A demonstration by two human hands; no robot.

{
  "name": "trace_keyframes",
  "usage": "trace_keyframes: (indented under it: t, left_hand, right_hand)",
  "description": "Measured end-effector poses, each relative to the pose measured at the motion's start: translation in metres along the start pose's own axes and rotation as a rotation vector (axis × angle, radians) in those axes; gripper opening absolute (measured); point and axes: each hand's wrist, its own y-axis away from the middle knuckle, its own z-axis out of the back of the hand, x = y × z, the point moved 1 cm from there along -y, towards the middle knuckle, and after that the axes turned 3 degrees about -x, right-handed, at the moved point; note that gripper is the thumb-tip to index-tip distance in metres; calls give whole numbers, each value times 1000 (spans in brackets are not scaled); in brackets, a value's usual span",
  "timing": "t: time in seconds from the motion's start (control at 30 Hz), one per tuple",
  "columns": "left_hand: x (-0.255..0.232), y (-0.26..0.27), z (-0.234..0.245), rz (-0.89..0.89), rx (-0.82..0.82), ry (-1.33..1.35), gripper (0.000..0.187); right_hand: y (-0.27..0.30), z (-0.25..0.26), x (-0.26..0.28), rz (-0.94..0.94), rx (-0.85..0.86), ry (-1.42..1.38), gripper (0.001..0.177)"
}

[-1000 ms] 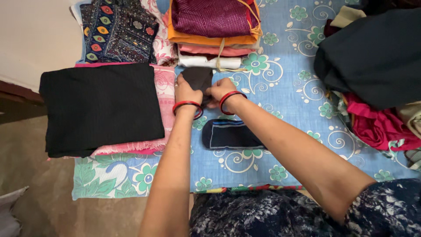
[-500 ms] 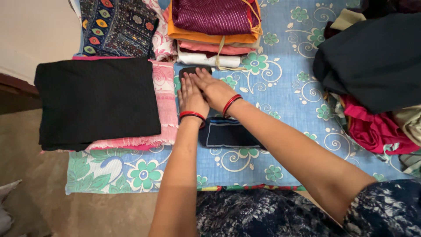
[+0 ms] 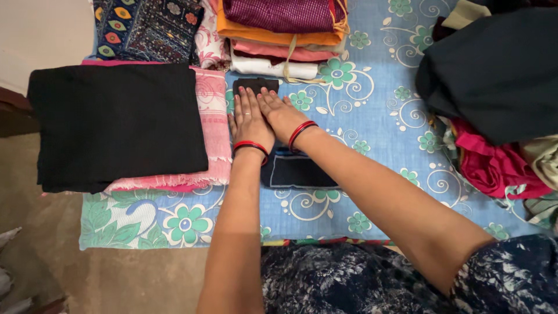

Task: The person folds a pair of dark socks and a pair of dark blue socks on a floral-patterned table, then folds a pair of black trousers and a pair of beige trousers. Each item is smoothed and placed into a neat stack.

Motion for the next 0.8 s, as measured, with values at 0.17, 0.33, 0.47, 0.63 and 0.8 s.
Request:
trace_keyframes:
  t: [0.17, 0.33, 0.47, 0.63, 0.8]
  left_hand:
    - [-5, 1, 2, 41, 30, -13, 84]
    - [-9, 0, 6, 46, 32, -45, 85]
    - [-11, -1, 9, 48, 53, -66, 84]
    - [-13, 3, 6, 44, 23, -97, 77]
    - [-10, 3, 3, 27, -22, -139, 75]
  right_hand:
    - [-1, 11, 0, -11, 39, -78, 70]
    - [-1, 11, 1, -29, 23, -109, 69]
    - [2, 6, -1, -30, -9, -96, 68]
    - [9, 4, -1, -53, -18, -114, 65]
    - [9, 12, 6, -105, 32, -130, 68]
